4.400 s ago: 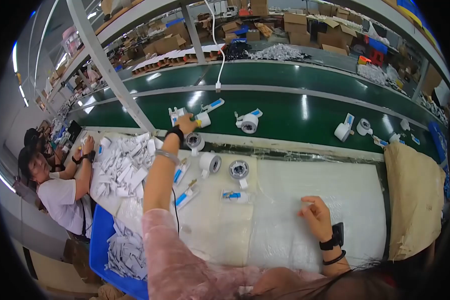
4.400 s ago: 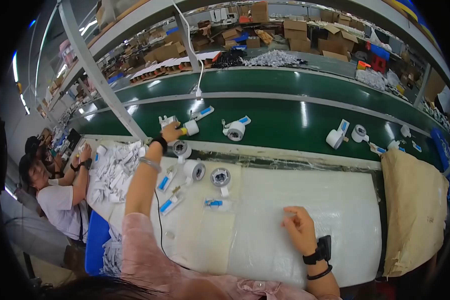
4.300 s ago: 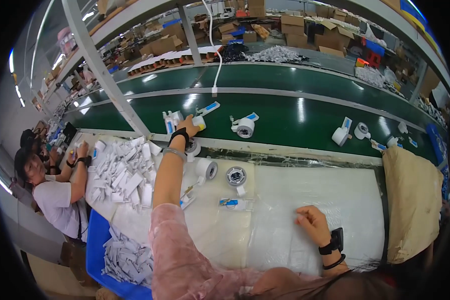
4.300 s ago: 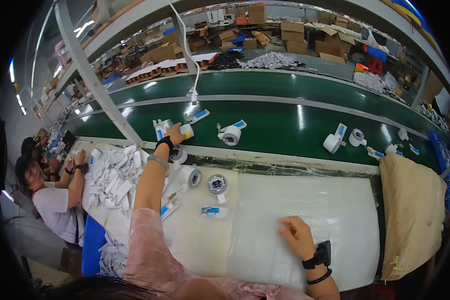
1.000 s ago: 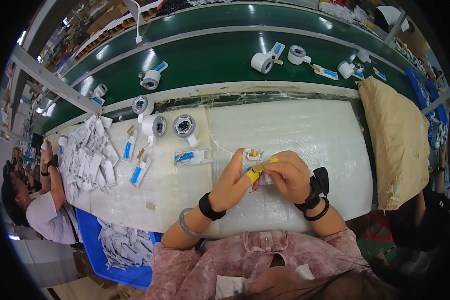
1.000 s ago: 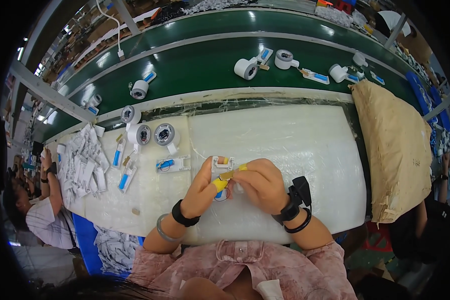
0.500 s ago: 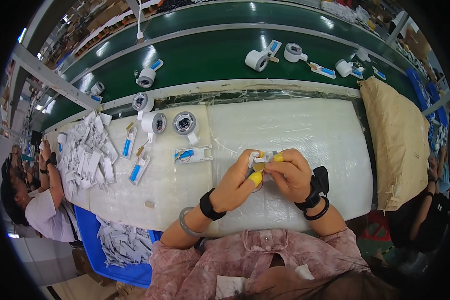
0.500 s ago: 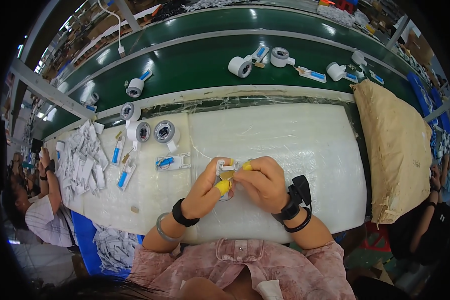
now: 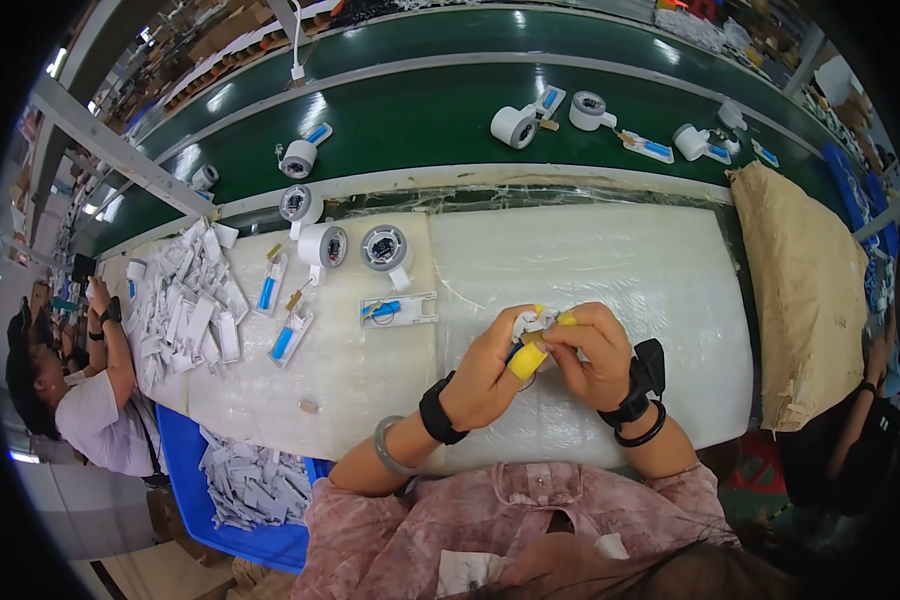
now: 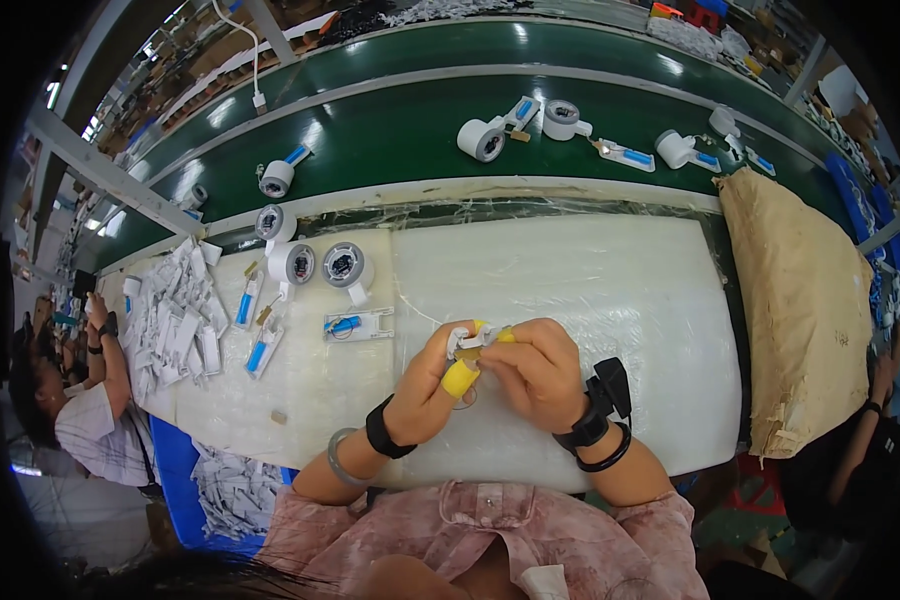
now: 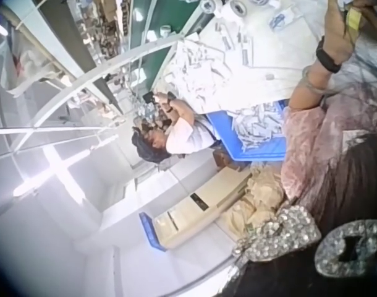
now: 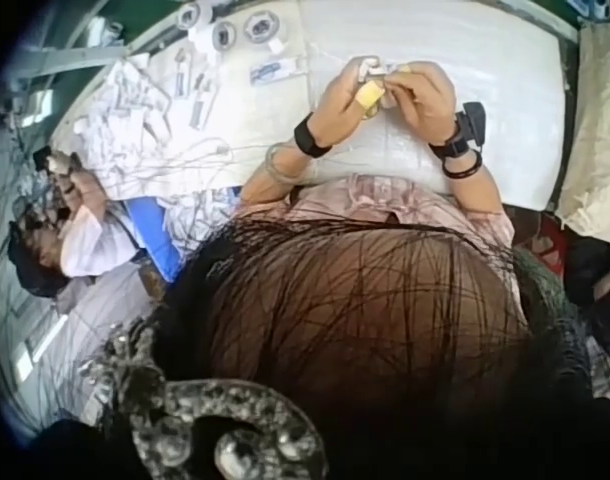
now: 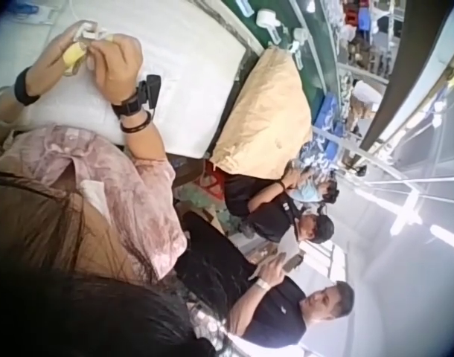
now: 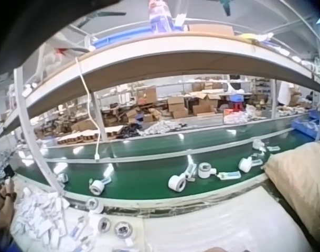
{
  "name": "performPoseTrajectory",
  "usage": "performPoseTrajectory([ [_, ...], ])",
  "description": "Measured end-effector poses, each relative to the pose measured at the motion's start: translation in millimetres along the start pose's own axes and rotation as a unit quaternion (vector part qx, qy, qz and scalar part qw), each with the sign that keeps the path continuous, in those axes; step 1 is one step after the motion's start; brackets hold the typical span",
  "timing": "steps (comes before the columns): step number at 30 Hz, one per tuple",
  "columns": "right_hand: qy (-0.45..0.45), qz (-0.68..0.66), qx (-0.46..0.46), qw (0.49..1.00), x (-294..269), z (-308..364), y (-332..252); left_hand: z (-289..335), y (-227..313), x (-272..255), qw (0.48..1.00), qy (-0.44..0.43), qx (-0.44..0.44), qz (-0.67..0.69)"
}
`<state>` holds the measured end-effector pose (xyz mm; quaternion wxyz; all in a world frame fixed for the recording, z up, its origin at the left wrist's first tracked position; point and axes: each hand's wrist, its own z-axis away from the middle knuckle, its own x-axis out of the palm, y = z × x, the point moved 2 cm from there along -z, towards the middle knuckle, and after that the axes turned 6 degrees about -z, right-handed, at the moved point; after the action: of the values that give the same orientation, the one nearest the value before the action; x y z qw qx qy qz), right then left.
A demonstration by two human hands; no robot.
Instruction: The person picks up a fan base from the conveyor belt, fits a battery and a circuit board into the housing by hand, and places the assembled unit back onto the belt.
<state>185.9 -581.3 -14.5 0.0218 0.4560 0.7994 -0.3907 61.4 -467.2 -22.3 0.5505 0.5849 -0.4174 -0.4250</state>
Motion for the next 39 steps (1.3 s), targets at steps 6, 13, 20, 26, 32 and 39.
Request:
performPoseTrajectory([
  [6, -0.014, -0.008, 0.005, 1.0, -0.6, 0.3, 3.1, -0.4, -3.0, 0.2, 0.999, 0.01, 0.013, -0.028],
  [13, -0.022, -0.02, 0.02, 0.999, 0.3, 3.2, 3.0, -0.2, -5.3, 1.0, 0.999, 0.02, 0.023, -0.039],
  [20, -0.011, -0.023, 0.026, 0.999, 2.2, 3.2, -0.8, 0.1, -5.0, 3.3, 0.992, 0.061, 0.044, -0.102],
  [26, -0.008, -0.005, -0.002, 1.0, 3.1, -1.8, -1.7, -3.4, -4.6, -2.7, 0.99, 0.062, 0.048, -0.119],
  [32, -0.016, -0.016, 0.002, 1.0, -3.1, -13.6, 0.4, -0.3, 5.3, -11.9, 0.998, 0.047, -0.036, -0.021],
  [39, 0.028, -0.018, 0.053, 0.998, -13.2, -6.0, 7.7, -21.1, 47.0, -75.4, 0.999, 0.041, -0.031, -0.013],
])
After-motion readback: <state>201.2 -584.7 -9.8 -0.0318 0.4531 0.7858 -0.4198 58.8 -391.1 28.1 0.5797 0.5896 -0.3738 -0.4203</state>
